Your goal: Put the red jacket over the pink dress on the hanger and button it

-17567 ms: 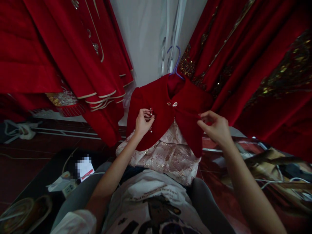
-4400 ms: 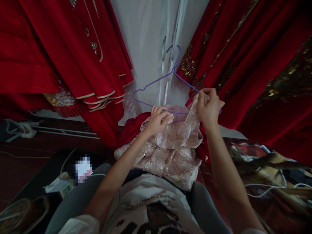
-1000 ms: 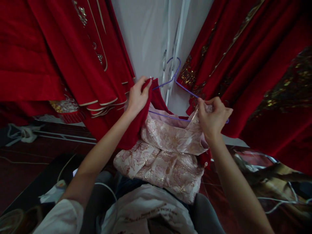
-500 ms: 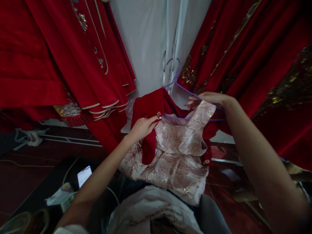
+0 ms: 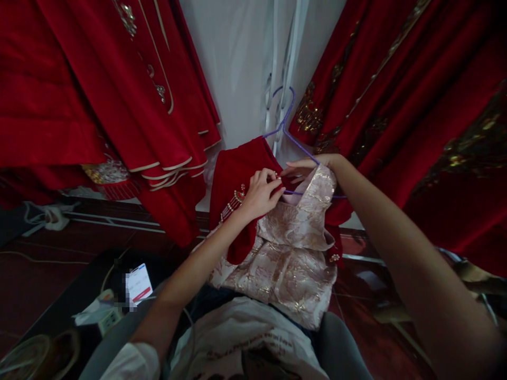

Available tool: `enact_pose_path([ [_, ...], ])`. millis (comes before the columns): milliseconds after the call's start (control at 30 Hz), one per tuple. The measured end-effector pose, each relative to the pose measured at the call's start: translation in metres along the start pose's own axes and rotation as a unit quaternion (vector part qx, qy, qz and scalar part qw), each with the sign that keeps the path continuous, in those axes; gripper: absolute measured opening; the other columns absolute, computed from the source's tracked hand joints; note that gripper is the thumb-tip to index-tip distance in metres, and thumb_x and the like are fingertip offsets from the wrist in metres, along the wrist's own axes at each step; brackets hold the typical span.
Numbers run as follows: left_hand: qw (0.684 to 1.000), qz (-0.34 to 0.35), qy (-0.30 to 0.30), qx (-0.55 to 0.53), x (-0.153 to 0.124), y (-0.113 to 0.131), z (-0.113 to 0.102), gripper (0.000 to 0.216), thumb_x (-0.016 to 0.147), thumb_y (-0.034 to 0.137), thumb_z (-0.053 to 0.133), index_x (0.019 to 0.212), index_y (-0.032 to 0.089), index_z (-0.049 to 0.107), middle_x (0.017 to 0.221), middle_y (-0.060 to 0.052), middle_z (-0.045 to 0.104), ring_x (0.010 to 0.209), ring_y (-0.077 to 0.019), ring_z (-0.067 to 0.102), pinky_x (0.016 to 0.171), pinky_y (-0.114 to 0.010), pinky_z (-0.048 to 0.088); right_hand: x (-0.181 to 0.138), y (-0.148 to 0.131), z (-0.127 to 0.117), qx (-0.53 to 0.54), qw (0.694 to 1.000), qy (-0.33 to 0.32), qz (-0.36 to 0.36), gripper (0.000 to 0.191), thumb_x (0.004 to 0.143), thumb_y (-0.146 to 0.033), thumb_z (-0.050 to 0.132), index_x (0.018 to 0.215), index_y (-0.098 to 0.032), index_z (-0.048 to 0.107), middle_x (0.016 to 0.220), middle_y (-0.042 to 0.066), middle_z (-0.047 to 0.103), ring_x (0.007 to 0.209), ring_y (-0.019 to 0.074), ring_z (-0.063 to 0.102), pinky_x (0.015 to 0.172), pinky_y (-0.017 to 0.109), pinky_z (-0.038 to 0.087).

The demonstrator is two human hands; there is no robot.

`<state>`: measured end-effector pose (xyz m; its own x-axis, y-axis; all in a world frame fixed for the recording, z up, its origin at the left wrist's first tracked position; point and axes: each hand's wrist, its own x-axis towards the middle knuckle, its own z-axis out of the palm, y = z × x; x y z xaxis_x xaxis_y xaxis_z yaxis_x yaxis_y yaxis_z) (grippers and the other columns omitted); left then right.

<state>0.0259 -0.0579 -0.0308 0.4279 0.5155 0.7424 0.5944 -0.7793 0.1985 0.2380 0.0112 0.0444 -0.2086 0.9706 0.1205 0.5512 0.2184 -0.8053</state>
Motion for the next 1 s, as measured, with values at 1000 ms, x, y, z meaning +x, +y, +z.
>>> enact_pose_path([
  [1000,0.971,-0.117,0.159,0.134,0.049,-0.093,-0.012,0.049,0.096,0.054,0.033,0.116,0.023,0.064,0.101,-0.010,0.066,0.099,-0.0246,0.062,0.092,-0.039,0.040,-0.085,0.051,-0.099,-0.176,0.903,0.392,-0.001,0.028,0.059,0.002,0.052,0.078,-0.017,0.059,0.081,0.009,0.065,0.068,0.0130,0.054,0.067,0.028,0.043],
])
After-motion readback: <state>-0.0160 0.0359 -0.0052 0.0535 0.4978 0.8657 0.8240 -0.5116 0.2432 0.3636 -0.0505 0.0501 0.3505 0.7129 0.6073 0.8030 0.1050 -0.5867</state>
